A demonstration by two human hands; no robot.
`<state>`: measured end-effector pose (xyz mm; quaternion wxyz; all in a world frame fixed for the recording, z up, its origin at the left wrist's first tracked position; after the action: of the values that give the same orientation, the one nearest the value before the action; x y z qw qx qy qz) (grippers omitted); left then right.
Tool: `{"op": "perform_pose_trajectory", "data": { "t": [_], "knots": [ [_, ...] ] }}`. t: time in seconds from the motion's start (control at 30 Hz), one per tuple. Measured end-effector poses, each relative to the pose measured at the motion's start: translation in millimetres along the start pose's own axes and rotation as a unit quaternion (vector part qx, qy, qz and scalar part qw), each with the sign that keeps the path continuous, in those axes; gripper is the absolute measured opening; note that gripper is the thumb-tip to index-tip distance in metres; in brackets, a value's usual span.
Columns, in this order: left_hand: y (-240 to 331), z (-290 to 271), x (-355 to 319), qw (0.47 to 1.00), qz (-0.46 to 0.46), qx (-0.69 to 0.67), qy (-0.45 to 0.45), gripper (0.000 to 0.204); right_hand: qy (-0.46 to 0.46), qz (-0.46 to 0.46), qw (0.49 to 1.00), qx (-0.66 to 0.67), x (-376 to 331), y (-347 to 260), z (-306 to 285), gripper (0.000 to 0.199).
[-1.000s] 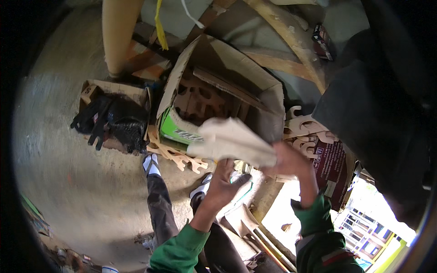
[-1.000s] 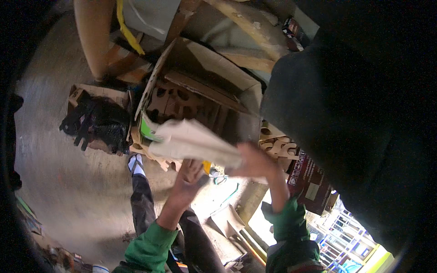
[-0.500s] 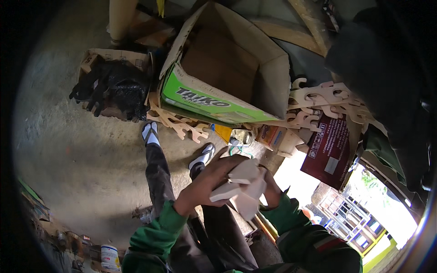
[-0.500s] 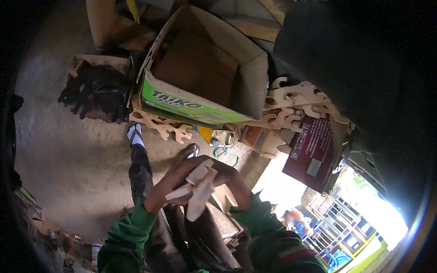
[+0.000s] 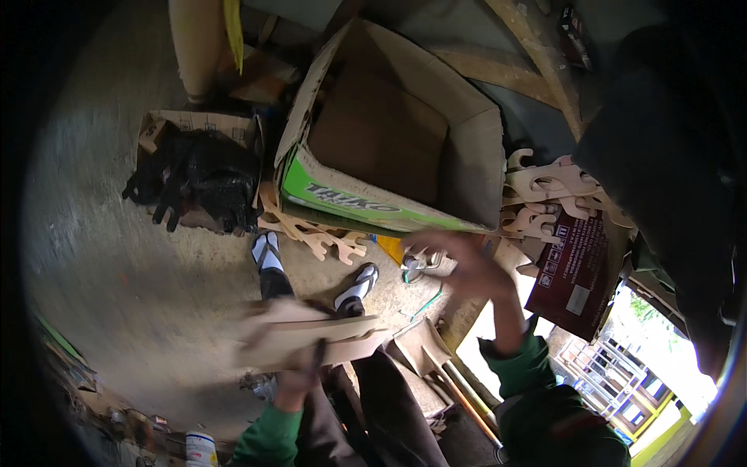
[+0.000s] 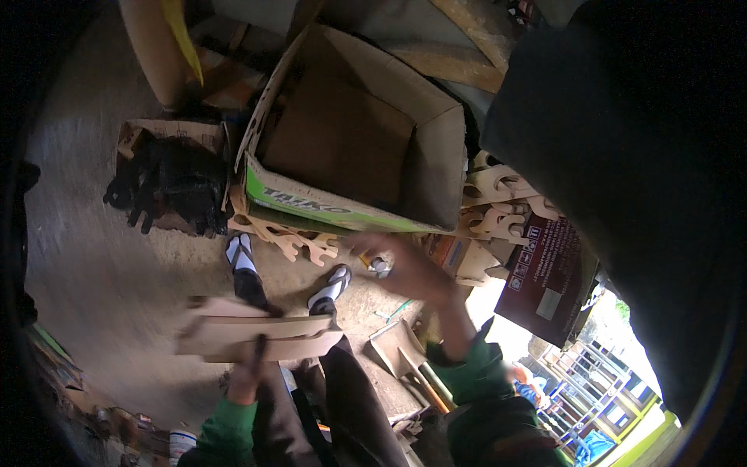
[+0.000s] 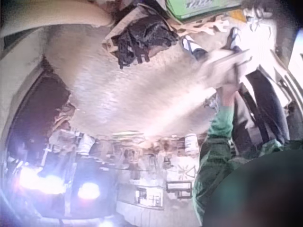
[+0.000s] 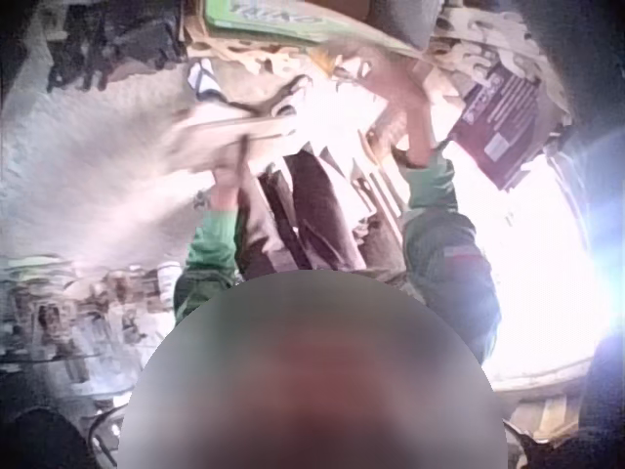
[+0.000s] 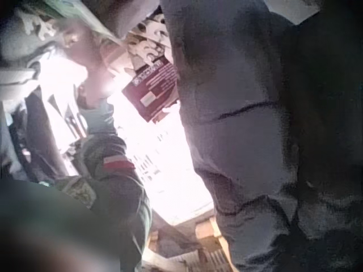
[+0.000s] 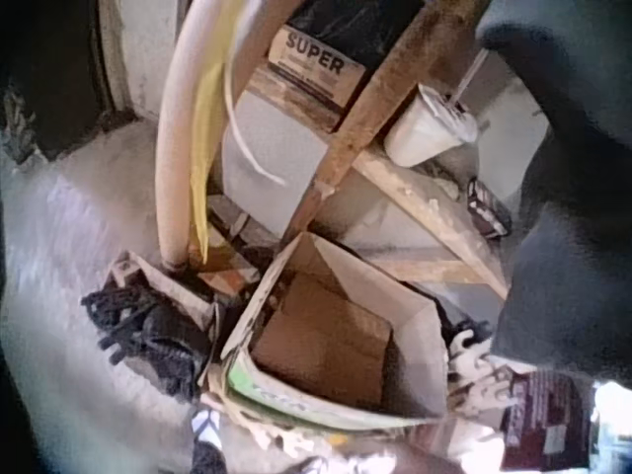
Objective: The person picks up small wooden pieces from a box and places them on a workbench. They then use a spray gun to apply a white coating to each piece one at a time, rotating the pieces to cover multiple sides before setting them down.
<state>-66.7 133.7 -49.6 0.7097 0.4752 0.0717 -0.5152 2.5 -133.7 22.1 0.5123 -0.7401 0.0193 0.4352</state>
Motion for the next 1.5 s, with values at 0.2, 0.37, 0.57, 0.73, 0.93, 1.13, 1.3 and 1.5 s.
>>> {"op": "perform_pose_trajectory", "data": {
  "t": [0.2,0.37,0.57,0.73,0.93,1.13,1.3,1.5],
  "knots": [
    [-8,-196,-102,0.902,0.003,-0.029,0.431,0.054,-0.076,0.107,0.981,-0.142,110,83,-85,0.023],
    [-48,-282,-206,0.810,-0.069,0.100,0.573,0.050,-0.235,0.276,0.864,-0.349,133,197,-35,0.028],
    [-171,-250,-277,0.828,-0.251,0.314,0.392,0.044,-0.244,0.285,0.876,-0.303,96,199,-19,0.029],
    [-248,-149,-282,0.795,-0.316,0.510,0.096,0.036,-0.230,0.254,0.894,-0.288,112,148,-24,0.029],
    [-267,-139,-260,0.852,-0.364,0.326,0.191,0.037,-0.221,0.190,0.907,-0.306,178,82,-37,0.029],
    [-265,-129,-244,0.869,-0.351,0.256,0.236,0.039,-0.227,0.111,0.904,-0.345,263,4,-25,0.030],
    [-274,-117,-234,0.877,-0.348,0.218,0.251,0.041,-0.231,0.057,0.896,-0.374,326,-50,-2,0.030],
    [-295,-104,-218,0.882,-0.346,0.171,0.271,0.043,-0.242,0.003,0.878,-0.413,398,-104,29,0.031]
  ]
}}
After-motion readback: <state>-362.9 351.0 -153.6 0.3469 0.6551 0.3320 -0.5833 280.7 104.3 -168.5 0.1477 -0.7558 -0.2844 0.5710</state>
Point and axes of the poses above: each hand's wrist, its own x-axis towards the middle knuckle, its own z-axis out of the palm, y = z × x, the point moved 7 cm from there along x, towards the middle knuckle, and after that the axes turned 14 degrees about -y, right-handed, at the moved point
